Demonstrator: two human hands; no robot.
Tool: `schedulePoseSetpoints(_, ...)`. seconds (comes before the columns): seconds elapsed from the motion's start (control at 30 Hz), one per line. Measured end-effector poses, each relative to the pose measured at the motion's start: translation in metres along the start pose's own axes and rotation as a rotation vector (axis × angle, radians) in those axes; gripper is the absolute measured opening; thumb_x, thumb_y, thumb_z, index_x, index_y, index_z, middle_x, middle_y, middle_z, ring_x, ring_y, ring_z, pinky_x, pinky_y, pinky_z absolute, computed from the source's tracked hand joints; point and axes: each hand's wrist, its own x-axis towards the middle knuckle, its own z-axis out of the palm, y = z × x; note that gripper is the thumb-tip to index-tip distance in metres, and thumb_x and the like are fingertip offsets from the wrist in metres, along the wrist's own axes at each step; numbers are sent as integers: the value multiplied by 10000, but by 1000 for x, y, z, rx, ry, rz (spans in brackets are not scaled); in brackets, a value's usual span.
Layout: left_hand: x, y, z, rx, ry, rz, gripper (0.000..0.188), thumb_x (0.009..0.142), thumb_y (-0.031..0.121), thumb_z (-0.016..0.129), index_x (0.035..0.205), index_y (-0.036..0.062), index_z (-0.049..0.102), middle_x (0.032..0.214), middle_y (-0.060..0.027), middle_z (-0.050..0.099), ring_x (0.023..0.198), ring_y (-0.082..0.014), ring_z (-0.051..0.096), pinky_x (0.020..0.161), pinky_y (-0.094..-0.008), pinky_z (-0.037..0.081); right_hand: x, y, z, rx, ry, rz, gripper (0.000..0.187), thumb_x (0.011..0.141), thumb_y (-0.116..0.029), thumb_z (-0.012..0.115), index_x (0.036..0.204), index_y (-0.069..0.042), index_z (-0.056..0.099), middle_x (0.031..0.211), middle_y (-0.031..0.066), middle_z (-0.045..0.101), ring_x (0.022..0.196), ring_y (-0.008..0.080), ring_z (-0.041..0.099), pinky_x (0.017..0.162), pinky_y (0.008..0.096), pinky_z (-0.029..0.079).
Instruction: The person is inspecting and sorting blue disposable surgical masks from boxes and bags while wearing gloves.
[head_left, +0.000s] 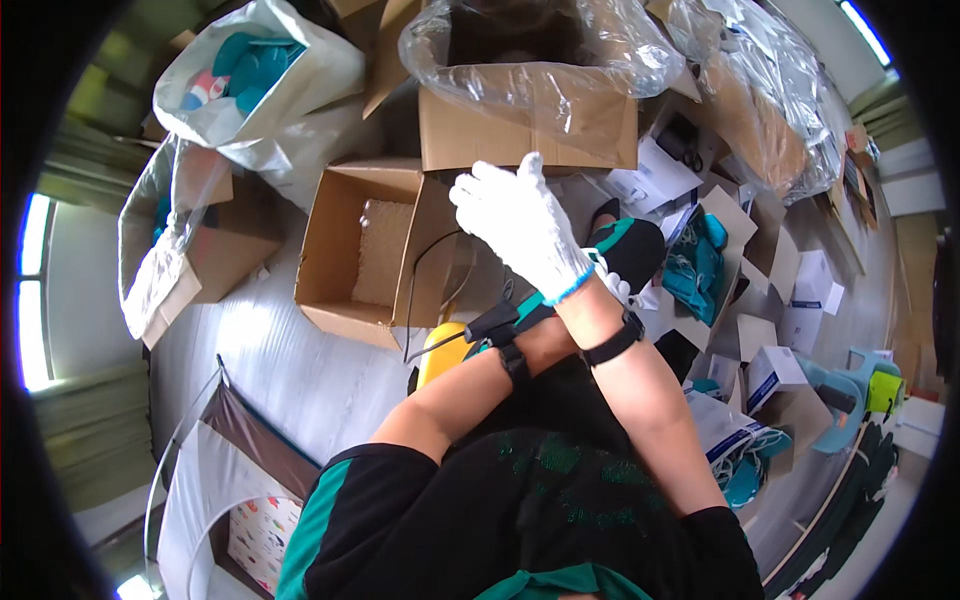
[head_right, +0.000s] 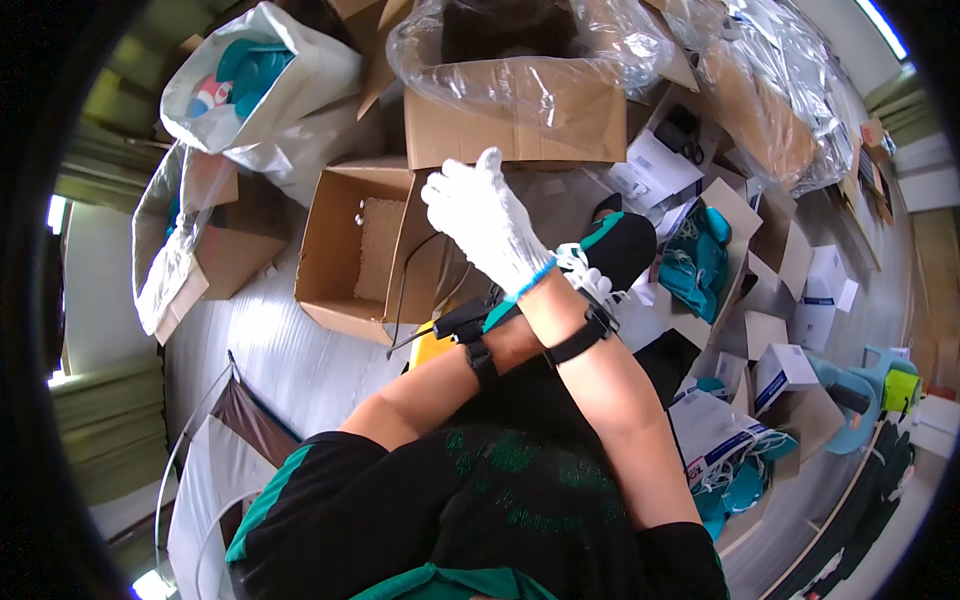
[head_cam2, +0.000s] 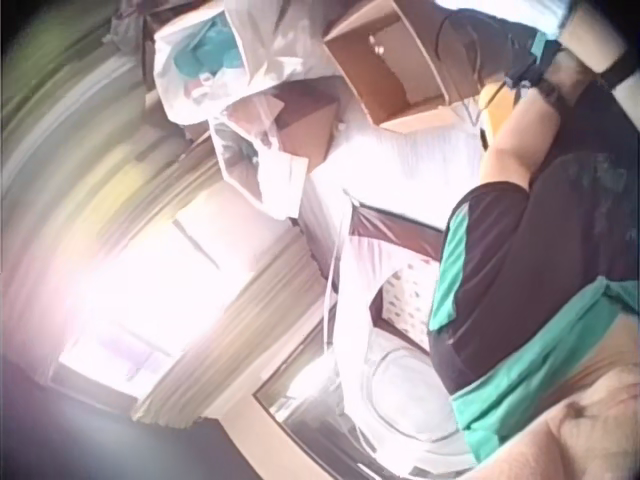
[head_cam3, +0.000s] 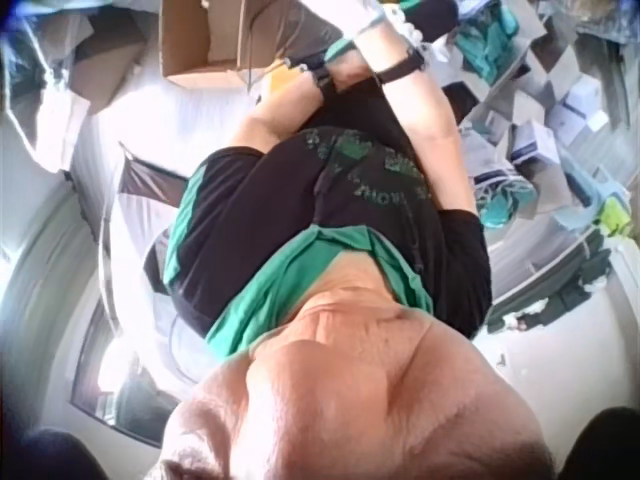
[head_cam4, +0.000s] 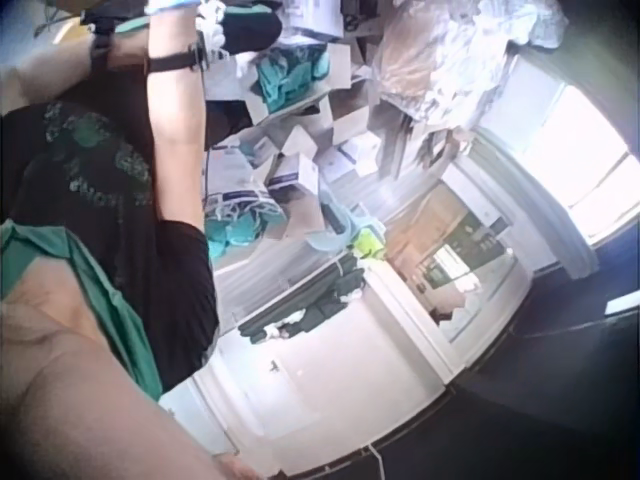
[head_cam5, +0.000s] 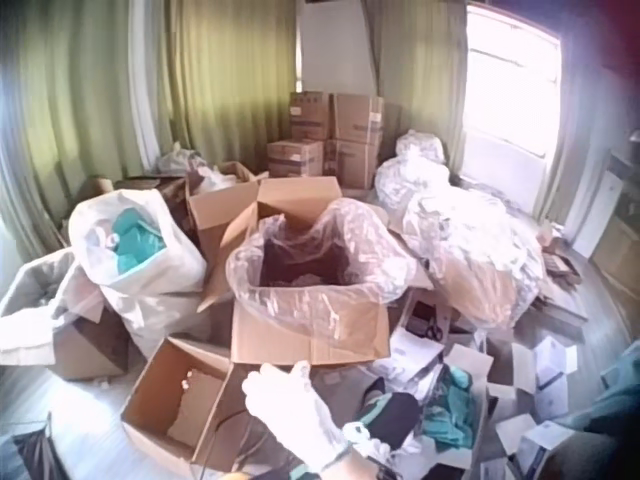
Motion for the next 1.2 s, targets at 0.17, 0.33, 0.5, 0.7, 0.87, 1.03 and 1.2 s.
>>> schedulePoseSetpoints(0.17, 9, -26, -5, -250, 92, 35, 242, 942, 87, 497, 976, 124, 734, 980, -135, 692, 943, -304, 671, 814, -388, 537, -47, -36, -17, -178, 2, -365, 256, 1034, -191, 572, 1132, 33, 647, 1023, 137, 695, 866, 218, 681, 743, 353, 556)
schedulePoseSetpoints(0.33, 29, -69, -73, -1028, 407, -6, 265, 839, -30, 517, 795, 68, 759, 861, -157, 687, 844, -366, 688, 779, -394, 555, -166, -94, 9, -481, 202, -1067, 219, 1022, -141, 551, 1080, 49, 644, 991, 142, 691, 841, 212, 676, 728, 317, 549)
schedulePoseSetpoints(0.5, 92, -120, -164, -983, 489, -130, 252, 871, -73, 498, 978, -14, 718, 842, -90, 655, 718, -137, 603, 686, -293, 517, -241, -121, 27, -643, 68, -1365, 202, 1020, -151, 547, 1046, 30, 634, 973, 127, 686, 826, 203, 665, 726, 315, 538)
schedulePoseSetpoints(0.7, 197, -209, -237, -823, 811, -11, 173, 926, 1, 551, 1023, -11, 693, 882, -60, 698, 670, -74, 572, 589, -224, 466, -267, -133, 28, -701, 113, -1481, 187, 1016, -163, 543, 1006, 7, 622, 952, 109, 680, 807, 193, 652, 724, 312, 525)
schedulePoseSetpoints(0.87, 271, -305, -204, 158, 726, 131, 552, 877, 74, 596, 1420, 69, 496, 1294, -175, 634, 1187, -297, 611, 1015, -372, 472, -292, -126, 22, -723, 169, -1566, 181, 1014, -173, 539, 972, -13, 612, 934, 94, 674, 792, 184, 642, 722, 309, 514)
schedulePoseSetpoints(1.03, 241, -352, -113, -71, 526, -332, 651, 802, 92, 615, 1442, 132, 504, 1379, -195, 577, 1278, -357, 548, 1081, -424, 443, -297, -121, 10, -730, 247, -1622, 180, 1011, -183, 535, 939, -32, 602, 915, 79, 669, 777, 175, 631, 720, 307, 503)
schedulePoseSetpoints(1.2, 216, -347, -82, 57, 703, -319, 258, 831, 124, 634, 1071, 155, 723, 1071, -93, 722, 1007, -308, 667, 887, -418, 538, -299, -114, -8, -726, 319, -1593, 185, 1008, -193, 531, 905, -52, 592, 897, 64, 663, 762, 166, 620, 719, 304, 493)
